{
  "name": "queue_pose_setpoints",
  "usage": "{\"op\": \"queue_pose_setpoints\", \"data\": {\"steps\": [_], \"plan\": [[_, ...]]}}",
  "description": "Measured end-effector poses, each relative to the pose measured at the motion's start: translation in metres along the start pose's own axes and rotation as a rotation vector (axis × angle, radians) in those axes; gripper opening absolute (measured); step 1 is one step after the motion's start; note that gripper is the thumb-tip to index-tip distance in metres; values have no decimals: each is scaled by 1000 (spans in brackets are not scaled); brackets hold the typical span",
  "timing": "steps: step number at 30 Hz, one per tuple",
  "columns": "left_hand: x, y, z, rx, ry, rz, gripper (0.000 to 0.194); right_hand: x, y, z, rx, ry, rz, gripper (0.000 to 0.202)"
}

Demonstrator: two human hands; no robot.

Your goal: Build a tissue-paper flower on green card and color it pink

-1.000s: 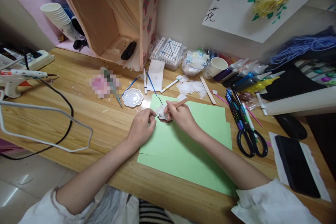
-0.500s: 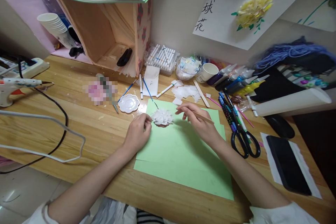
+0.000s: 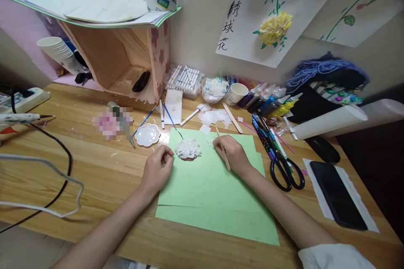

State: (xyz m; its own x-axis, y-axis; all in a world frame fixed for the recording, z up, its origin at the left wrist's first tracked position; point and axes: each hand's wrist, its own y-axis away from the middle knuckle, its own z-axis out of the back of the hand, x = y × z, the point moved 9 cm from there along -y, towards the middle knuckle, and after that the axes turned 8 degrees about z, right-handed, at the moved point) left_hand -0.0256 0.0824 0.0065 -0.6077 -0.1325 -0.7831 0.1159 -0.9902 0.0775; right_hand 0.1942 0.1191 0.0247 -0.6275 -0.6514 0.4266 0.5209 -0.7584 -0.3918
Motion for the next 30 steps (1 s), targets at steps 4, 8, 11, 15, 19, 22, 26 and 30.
{"op": "queue_pose_setpoints", "data": {"steps": [4,8,11,15,19,22,26,30], "plan": [[-9,6,7,-43,7,-69,9,2,-2,10,-102,-139,-144,4],[-36,17,8,35,68,-236,21,22,0,-6,-47,-572,-327,7],[-44,25,-4,253,168,-226,30,51,0,-27,62,-792,-336,8],[-23,27,-13,377,349,37,13,66,1,-38,44,-830,-336,8],[-2,26,-8,324,376,147,13,68,3,-43,41,-805,-331,8],[4,21,0,257,270,100,12,68,7,-44,55,-776,-298,17],[1,15,3,212,46,-37,12,74,7,-48,139,-699,-184,43],[-1,8,1,213,-47,-70,10,75,2,-56,196,-620,-150,44]]}}
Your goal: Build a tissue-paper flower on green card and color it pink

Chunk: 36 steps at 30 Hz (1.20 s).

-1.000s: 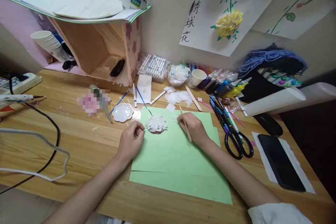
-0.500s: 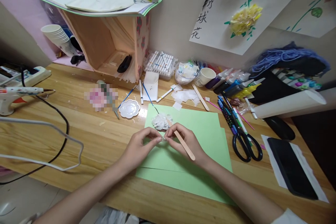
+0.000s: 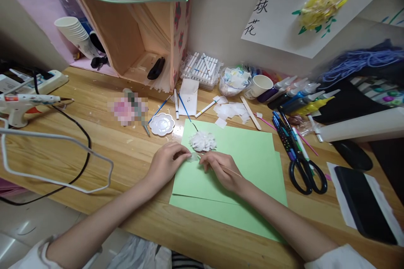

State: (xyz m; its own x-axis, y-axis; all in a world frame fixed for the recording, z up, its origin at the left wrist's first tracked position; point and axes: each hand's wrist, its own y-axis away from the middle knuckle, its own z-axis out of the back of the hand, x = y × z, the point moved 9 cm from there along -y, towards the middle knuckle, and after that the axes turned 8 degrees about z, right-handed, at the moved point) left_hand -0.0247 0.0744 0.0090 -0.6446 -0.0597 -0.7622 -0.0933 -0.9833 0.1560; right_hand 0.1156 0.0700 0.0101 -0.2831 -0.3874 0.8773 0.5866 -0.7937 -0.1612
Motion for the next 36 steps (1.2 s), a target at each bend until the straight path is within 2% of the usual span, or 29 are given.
{"op": "queue_pose_setpoints", "data": {"steps": [7,14,16,19,21,23,28,36], "plan": [[-6,-10,0,-28,-113,-31,8,-6,-6,4,-97,-42,-2,39],[-18,-12,-1,-122,-216,-136,9,-9,-2,6,-137,-40,15,36],[-18,-12,-2,-143,-232,-147,10,-5,0,9,-166,-23,64,36],[-18,-12,-1,-168,-241,-157,10,10,3,12,-197,47,227,40],[-18,-12,-1,-176,-237,-165,9,22,4,10,-181,108,343,39],[-19,-12,-1,-177,-234,-171,9,28,2,4,-139,180,397,35],[-20,-14,-1,-182,-226,-177,9,24,-5,-3,-78,327,337,28],[-10,-15,-3,-157,-141,-116,12,10,-8,-8,-22,358,211,35]]}}
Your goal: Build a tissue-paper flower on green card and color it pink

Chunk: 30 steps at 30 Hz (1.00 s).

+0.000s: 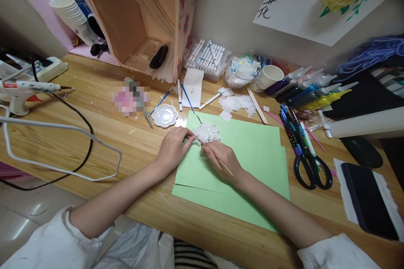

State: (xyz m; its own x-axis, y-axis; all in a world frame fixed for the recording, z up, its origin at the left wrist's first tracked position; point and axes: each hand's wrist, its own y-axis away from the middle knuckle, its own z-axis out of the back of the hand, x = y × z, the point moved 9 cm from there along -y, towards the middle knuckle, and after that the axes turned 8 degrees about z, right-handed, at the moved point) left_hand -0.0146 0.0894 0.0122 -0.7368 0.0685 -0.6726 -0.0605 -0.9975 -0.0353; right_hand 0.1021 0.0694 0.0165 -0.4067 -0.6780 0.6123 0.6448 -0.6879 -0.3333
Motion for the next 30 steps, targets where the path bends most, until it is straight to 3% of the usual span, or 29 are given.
{"op": "queue_pose_setpoints", "data": {"steps": [3,7,14,17,20,25,27,30], "plan": [[3,0,0,3,-5,32,16,1,-7,-1,34,35,-42,40],[4,-2,0,-1,-30,41,21,-4,-26,5,29,-17,-220,42],[6,-2,-2,4,-30,50,20,-32,-40,8,-39,-360,-583,49],[6,-2,-2,6,-24,54,21,-29,-36,13,-37,-446,-562,49],[5,-2,-1,8,-13,53,22,-24,-27,34,-86,-456,-481,48],[6,-2,2,16,11,72,27,-46,-1,89,-348,-269,-411,33],[7,-2,4,13,24,86,27,-50,4,86,-301,-300,-368,35],[8,-2,3,15,28,92,27,-27,2,57,-35,-310,-187,44]]}}
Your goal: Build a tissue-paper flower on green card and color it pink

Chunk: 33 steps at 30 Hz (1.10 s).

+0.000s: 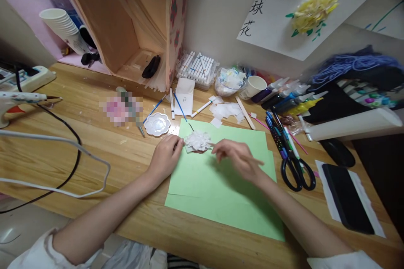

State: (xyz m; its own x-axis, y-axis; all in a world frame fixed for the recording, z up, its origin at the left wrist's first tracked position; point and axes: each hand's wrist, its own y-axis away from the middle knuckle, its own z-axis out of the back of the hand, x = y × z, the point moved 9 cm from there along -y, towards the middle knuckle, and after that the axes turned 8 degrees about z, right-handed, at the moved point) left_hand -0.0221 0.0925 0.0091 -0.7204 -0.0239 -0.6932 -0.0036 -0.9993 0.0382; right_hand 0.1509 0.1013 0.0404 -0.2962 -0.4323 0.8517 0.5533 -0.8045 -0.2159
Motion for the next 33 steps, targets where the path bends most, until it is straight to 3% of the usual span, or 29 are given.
{"op": "queue_pose_setpoints", "data": {"steps": [2,7,19,22,29,33], "plan": [[1,0,-1,5,-5,2,27,15,1,-22,113,120,110,44],[0,0,-2,4,-14,-6,24,28,-6,-47,158,261,214,39],[-2,1,-3,-30,-93,-47,22,11,-17,-53,172,279,149,40],[-2,1,-4,-31,-127,-52,22,7,-22,-50,146,198,72,43],[-4,2,-7,-27,-213,-92,20,-20,-31,-44,-55,-201,-302,46],[-4,1,-8,-27,-209,-114,21,-29,-38,-42,-131,-268,-411,50]]}}
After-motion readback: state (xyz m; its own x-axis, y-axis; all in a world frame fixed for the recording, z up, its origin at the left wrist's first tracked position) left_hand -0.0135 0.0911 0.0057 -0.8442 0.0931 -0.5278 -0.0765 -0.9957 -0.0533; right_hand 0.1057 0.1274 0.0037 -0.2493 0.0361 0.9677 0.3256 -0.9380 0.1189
